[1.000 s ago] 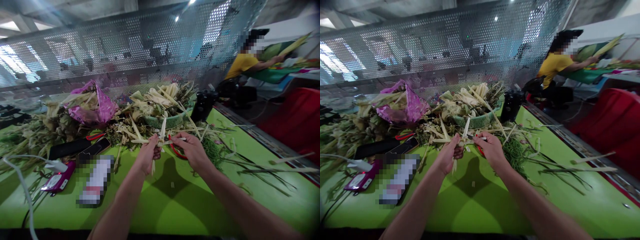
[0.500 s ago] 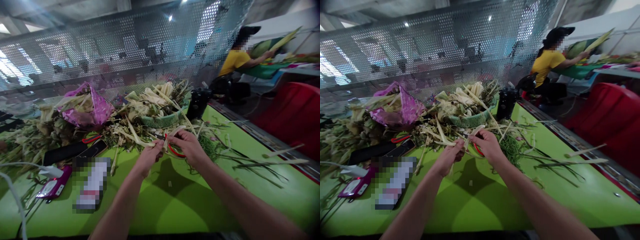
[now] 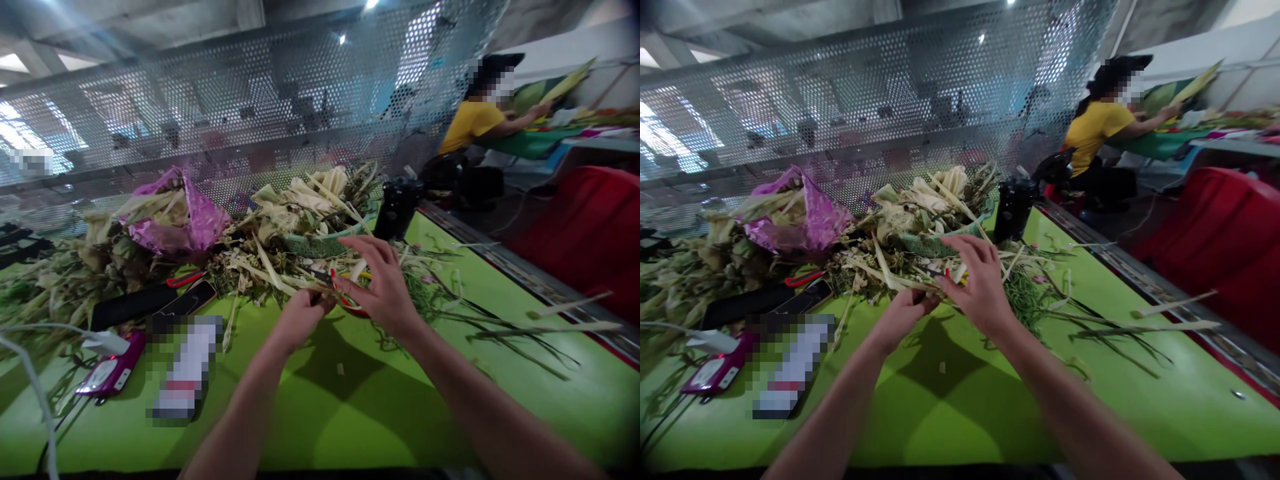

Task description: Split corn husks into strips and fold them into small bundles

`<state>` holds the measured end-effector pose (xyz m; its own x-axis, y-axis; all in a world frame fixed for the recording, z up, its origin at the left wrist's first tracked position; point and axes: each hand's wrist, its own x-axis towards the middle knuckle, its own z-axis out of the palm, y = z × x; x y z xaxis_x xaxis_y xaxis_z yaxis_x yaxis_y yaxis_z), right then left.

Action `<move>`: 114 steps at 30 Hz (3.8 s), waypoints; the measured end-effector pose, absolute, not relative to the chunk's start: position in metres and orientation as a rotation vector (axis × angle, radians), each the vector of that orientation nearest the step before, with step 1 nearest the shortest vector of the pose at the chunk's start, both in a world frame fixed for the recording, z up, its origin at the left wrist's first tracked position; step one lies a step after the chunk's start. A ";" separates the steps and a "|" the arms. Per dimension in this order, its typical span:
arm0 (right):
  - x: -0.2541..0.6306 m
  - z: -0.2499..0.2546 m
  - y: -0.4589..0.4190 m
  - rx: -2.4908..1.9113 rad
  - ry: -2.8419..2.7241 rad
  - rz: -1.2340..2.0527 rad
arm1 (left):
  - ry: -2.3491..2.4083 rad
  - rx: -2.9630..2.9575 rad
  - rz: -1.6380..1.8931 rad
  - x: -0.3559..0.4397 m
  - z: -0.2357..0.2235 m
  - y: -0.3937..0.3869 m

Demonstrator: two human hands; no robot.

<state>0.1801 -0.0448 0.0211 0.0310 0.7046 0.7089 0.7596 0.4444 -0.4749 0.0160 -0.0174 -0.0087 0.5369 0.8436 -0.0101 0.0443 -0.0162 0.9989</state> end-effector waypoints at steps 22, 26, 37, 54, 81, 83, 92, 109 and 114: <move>0.176 0.015 -0.042 -1.231 -1.547 0.331 | 0.675 1.510 0.555 0.027 -0.007 -0.037; 0.186 0.020 -0.040 -1.240 -1.436 0.271 | 0.728 1.289 0.758 0.026 -0.005 -0.035; 0.178 0.021 -0.042 -1.230 -1.351 0.909 | 0.754 1.231 0.900 0.022 -0.004 -0.033; 0.173 0.021 -0.050 -1.270 -1.536 0.260 | 0.693 0.670 1.099 0.020 -0.006 -0.018; 0.156 0.015 -0.058 -1.347 -2.078 -0.207 | 0.748 0.910 1.314 0.014 -0.004 -0.015; 0.158 0.017 -0.058 -1.353 -2.105 -0.208 | 0.739 0.836 1.332 0.014 -0.005 -0.013; 0.167 0.022 -0.051 -1.322 -1.818 0.631 | 0.663 0.731 1.252 0.012 -0.002 -0.014; 0.164 0.012 -0.041 -0.974 -0.743 1.375 | 0.556 0.756 0.999 0.015 0.005 -0.024; 0.162 0.015 -0.043 -0.988 -0.854 1.272 | 0.579 0.674 1.018 0.016 0.004 -0.024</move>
